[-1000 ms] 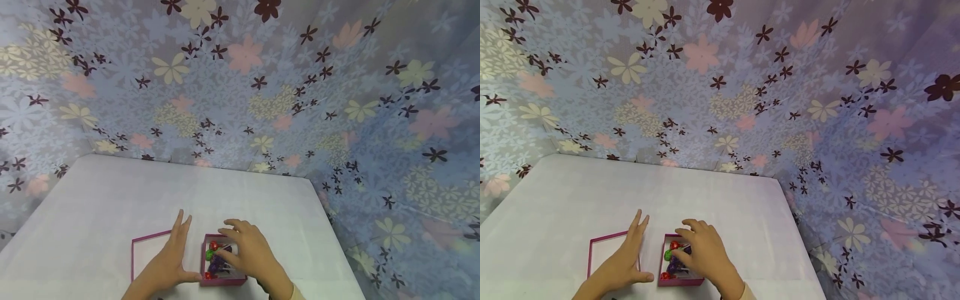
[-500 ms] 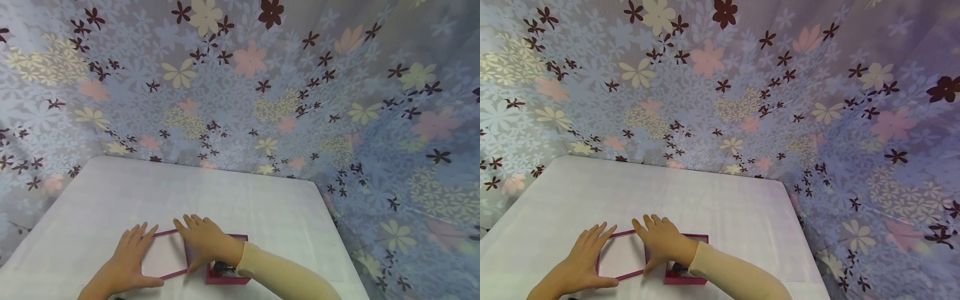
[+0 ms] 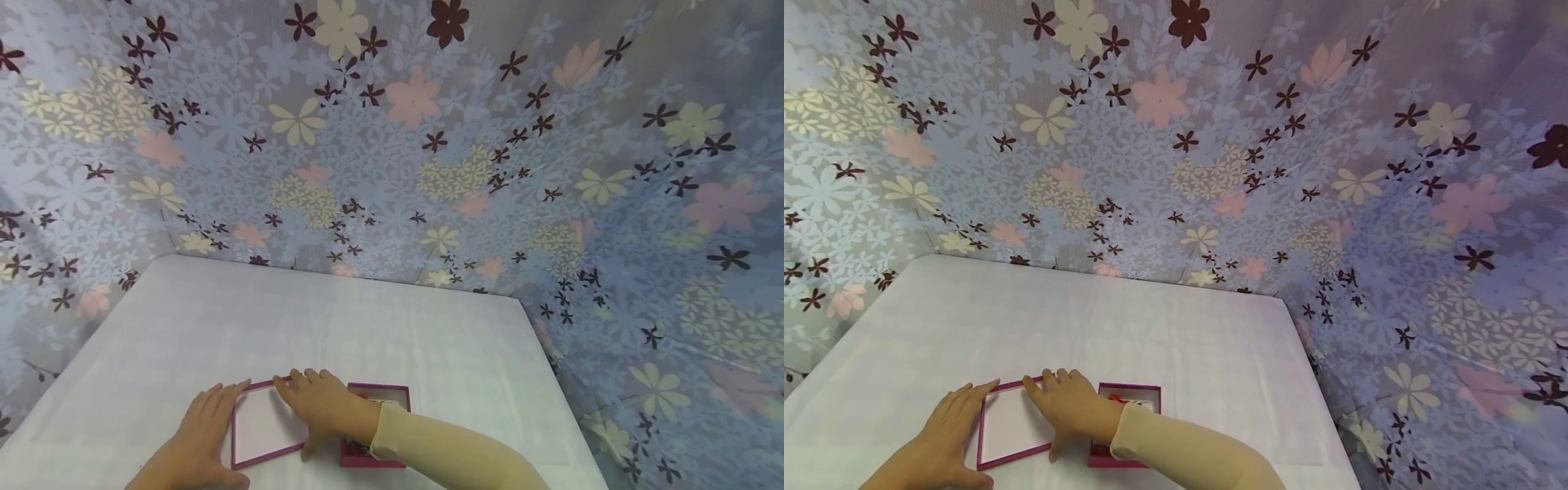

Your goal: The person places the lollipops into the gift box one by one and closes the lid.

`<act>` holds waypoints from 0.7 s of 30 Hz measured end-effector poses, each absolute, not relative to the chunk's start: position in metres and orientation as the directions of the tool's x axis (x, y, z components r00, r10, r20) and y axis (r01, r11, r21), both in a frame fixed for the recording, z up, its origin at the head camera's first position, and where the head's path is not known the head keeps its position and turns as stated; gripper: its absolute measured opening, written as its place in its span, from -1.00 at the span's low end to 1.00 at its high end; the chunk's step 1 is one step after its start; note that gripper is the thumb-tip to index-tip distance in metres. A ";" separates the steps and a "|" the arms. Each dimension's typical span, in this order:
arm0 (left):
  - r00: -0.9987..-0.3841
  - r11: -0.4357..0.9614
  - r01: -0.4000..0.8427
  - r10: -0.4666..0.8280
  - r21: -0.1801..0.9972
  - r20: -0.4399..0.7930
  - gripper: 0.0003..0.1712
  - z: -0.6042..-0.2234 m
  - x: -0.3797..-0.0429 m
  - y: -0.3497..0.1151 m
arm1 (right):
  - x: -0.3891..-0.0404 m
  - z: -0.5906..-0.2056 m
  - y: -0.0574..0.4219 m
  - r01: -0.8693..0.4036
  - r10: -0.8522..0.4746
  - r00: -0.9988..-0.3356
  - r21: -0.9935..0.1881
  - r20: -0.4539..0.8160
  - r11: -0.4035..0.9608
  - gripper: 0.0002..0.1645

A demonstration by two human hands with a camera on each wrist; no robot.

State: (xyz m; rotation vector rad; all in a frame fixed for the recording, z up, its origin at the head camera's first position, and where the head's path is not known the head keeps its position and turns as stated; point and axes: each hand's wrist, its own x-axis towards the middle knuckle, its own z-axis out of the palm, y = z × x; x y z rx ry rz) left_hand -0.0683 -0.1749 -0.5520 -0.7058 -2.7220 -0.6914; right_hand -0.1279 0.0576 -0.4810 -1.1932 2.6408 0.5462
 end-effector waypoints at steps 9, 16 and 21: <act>-0.836 0.768 0.524 0.379 0.369 0.397 0.63 -0.557 -0.074 -0.165 | -0.131 -0.485 0.063 -0.741 -0.683 -0.671 0.264 -0.287 0.617 0.69; -0.810 0.721 0.564 0.389 0.402 0.439 0.59 -0.544 -0.082 -0.166 | -0.138 -0.477 0.067 -0.738 -0.696 -0.675 0.233 -0.246 0.633 0.74; -0.832 0.689 0.543 0.362 0.480 0.421 0.57 -0.524 -0.083 -0.166 | -0.139 -0.448 0.088 -0.732 -0.725 -0.677 0.013 -0.129 0.682 0.76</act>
